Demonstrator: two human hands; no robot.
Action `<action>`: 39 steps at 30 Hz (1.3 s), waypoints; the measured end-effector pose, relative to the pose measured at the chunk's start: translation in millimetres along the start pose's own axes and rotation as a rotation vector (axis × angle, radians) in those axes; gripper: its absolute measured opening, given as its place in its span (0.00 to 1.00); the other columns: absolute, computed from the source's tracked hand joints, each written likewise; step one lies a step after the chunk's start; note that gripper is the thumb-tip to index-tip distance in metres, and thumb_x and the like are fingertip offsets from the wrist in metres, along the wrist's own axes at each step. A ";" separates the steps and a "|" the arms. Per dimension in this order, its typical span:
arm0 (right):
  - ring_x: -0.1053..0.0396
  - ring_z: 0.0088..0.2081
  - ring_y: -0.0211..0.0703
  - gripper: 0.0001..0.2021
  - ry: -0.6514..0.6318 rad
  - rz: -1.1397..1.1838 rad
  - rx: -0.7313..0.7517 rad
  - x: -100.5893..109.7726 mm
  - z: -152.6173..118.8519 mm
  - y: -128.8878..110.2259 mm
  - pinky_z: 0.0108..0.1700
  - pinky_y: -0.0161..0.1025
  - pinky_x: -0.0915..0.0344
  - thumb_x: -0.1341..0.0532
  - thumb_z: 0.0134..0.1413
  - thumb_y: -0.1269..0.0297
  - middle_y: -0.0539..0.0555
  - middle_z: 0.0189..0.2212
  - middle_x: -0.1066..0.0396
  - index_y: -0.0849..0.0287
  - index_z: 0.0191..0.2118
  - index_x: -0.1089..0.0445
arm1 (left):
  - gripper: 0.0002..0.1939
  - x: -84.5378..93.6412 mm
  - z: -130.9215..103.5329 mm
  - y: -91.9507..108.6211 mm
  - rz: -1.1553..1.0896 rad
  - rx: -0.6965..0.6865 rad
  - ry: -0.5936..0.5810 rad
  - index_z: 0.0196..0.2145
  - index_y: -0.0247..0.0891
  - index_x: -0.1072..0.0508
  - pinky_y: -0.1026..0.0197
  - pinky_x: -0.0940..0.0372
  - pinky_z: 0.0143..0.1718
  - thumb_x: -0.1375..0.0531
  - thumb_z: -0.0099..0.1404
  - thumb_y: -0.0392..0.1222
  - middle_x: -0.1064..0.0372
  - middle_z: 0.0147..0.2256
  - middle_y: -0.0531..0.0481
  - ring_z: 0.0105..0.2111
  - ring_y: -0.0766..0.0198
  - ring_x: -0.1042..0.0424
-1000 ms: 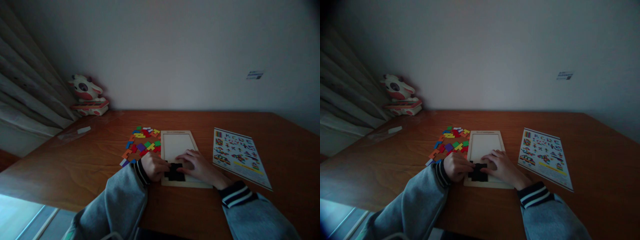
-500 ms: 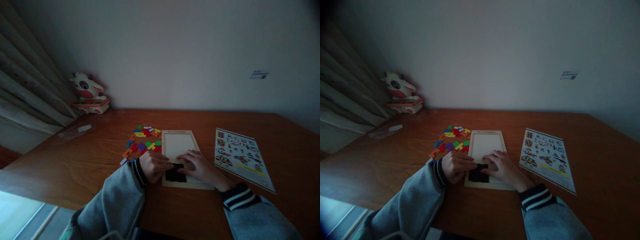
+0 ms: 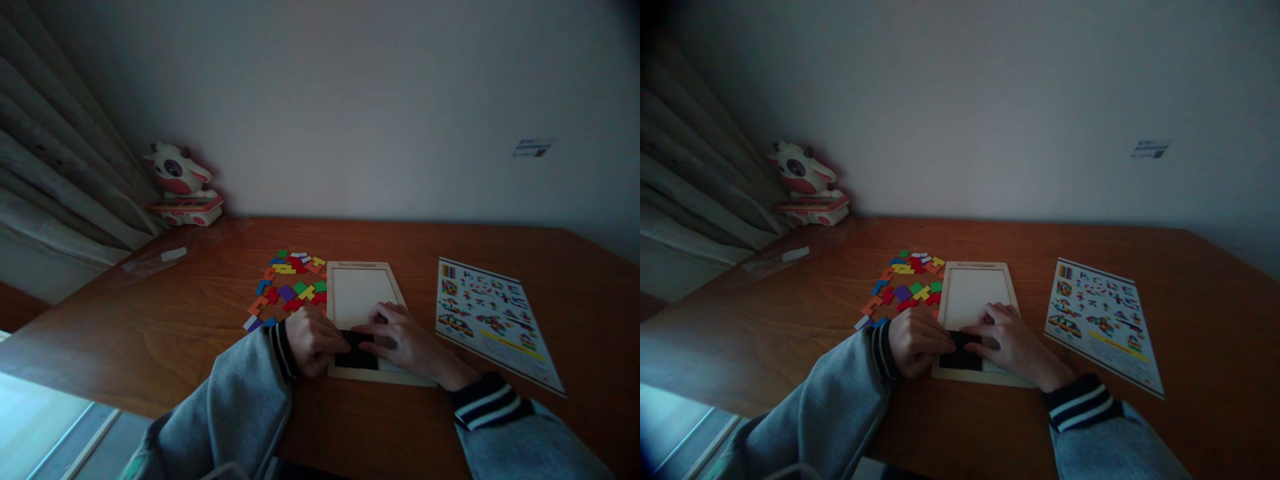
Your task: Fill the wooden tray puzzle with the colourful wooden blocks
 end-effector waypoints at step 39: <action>0.31 0.39 0.46 0.23 -0.017 0.188 -0.137 -6.4 1.6 15.1 0.43 0.43 0.35 0.39 0.56 0.44 0.53 0.35 0.29 0.50 0.53 0.30 | 0.20 5.0 5.9 -6.1 0.167 0.097 0.013 0.49 0.37 0.26 0.55 0.32 0.48 0.48 0.60 0.34 0.24 0.47 0.47 0.46 0.58 0.27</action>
Point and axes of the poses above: each hand's wrist, its own z-axis towards the middle knuckle, its own x-axis out of the back of the hand, y = z × x, the point moved 8 cm from there along z, towards the middle knuckle
